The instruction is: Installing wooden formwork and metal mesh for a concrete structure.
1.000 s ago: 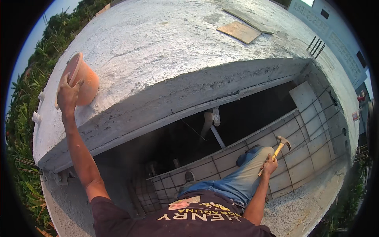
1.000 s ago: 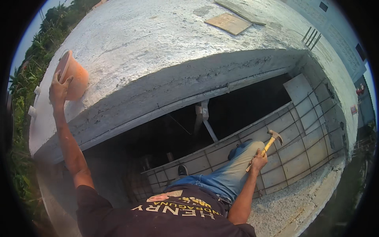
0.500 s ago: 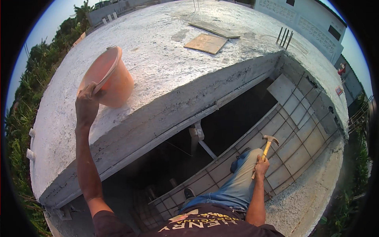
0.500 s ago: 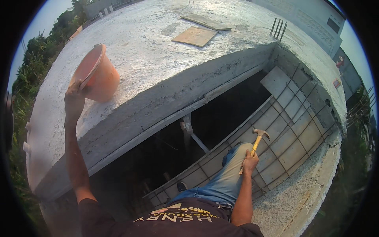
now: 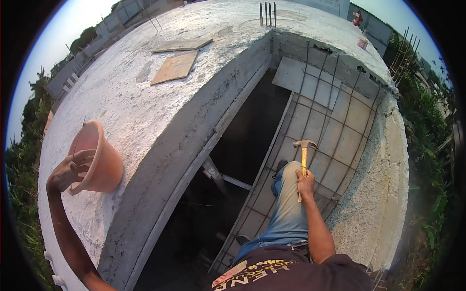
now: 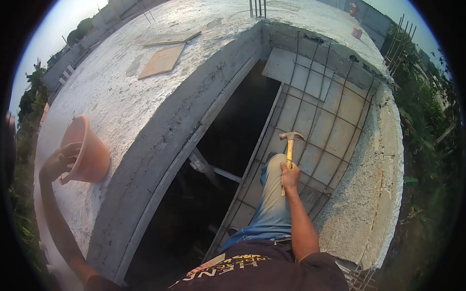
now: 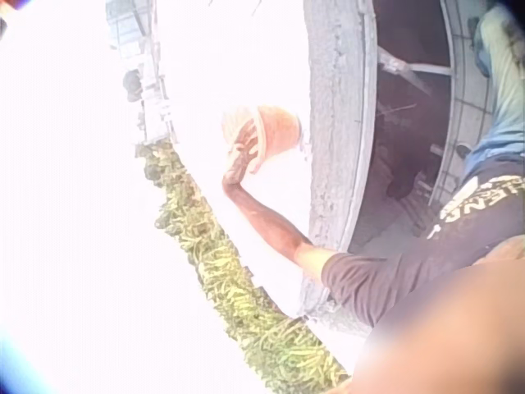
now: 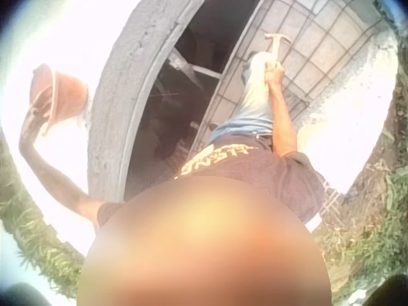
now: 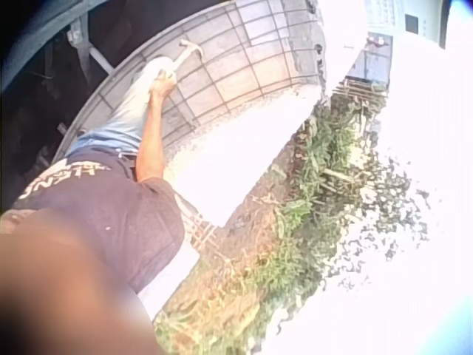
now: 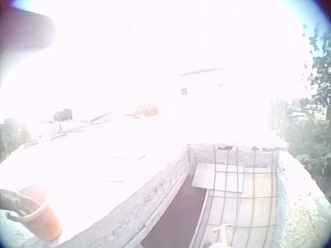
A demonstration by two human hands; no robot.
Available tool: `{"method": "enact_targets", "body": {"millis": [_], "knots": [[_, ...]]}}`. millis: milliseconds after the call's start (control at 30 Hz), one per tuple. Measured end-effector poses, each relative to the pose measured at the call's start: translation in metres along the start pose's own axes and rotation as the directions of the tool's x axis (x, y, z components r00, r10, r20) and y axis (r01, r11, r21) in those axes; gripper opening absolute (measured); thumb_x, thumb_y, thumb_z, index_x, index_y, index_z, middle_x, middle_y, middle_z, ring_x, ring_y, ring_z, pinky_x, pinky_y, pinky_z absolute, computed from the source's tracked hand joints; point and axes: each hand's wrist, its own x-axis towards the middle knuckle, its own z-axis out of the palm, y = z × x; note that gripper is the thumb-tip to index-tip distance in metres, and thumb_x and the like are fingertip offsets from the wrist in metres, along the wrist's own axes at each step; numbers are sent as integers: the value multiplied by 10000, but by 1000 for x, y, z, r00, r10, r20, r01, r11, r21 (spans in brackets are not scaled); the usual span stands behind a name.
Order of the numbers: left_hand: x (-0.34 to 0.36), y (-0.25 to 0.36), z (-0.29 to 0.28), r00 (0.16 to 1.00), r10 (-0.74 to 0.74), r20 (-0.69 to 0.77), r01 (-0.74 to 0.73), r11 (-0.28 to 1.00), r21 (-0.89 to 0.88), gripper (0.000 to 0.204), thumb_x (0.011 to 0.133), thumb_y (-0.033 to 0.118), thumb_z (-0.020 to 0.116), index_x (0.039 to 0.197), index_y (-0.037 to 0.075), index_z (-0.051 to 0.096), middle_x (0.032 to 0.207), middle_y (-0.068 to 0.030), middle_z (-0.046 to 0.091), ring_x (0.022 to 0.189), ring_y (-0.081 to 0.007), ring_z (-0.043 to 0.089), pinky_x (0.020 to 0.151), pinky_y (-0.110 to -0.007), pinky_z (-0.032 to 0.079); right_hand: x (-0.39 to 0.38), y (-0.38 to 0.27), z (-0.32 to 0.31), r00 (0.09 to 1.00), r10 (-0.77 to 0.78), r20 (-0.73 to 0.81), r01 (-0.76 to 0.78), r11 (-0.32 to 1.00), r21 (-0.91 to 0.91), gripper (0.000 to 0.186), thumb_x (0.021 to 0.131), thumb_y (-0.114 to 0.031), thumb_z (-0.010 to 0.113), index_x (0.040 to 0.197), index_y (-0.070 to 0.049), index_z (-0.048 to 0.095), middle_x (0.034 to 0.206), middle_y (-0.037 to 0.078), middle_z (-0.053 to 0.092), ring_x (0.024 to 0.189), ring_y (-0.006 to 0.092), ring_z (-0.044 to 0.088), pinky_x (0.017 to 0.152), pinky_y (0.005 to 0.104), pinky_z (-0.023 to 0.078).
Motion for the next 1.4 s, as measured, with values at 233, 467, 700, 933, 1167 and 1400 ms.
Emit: {"method": "enact_targets", "body": {"millis": [233,467,700,933,1167,1400], "knots": [[48,-13,20,960,-108,-259,-12,905,-425,821,887,659,498,1359,-11,464,1174,-192,606,987,-243,637,822,-361,541,-2,5,-17,997,8,-78,-12,999,-51,244,831,-219,680,799,8,596,571,46,537,472,132,507,478,325,390],[75,-33,-3,877,-249,-410,398,856,330,456,965,377,533,1188,-18,582,930,-139,643,815,-191,623,735,-326,516,-11,-9,-21,993,118,2,-118,993,15,244,837,-221,678,826,9,595,550,42,521,442,138,502,450,323,389],[78,-43,-12,864,-195,-465,394,836,382,426,959,353,538,1167,-15,586,910,-129,639,801,-187,615,725,-326,511,-10,-13,-29,998,62,-13,-62,997,44,215,860,-196,656,817,2,583,530,22,493,377,133,477,354,308,372],[45,-58,-27,810,-128,-573,413,818,401,396,953,329,543,1146,-13,590,890,-120,635,786,-183,608,715,-326,507,-11,-10,-27,997,81,5,-81,995,59,210,883,-185,649,803,-51,509,539,-17,431,359,87,394,318,277,327],[1,-81,-36,721,-48,-691,428,816,389,365,947,306,549,1125,-10,594,870,-110,631,771,-179,600,704,-325,502,-13,-4,-25,997,76,33,-78,995,61,212,877,-182,654,816,-39,510,541,-7,430,354,91,394,312,277,333],[-4,-90,-46,665,56,-744,410,805,428,335,942,282,554,1103,-8,598,851,-101,628,757,-174,593,694,-325,497,-12,-5,-21,998,54,27,-55,998,30,205,876,-177,655,814,-34,521,544,0,445,356,98,413,311,281,339]]}}
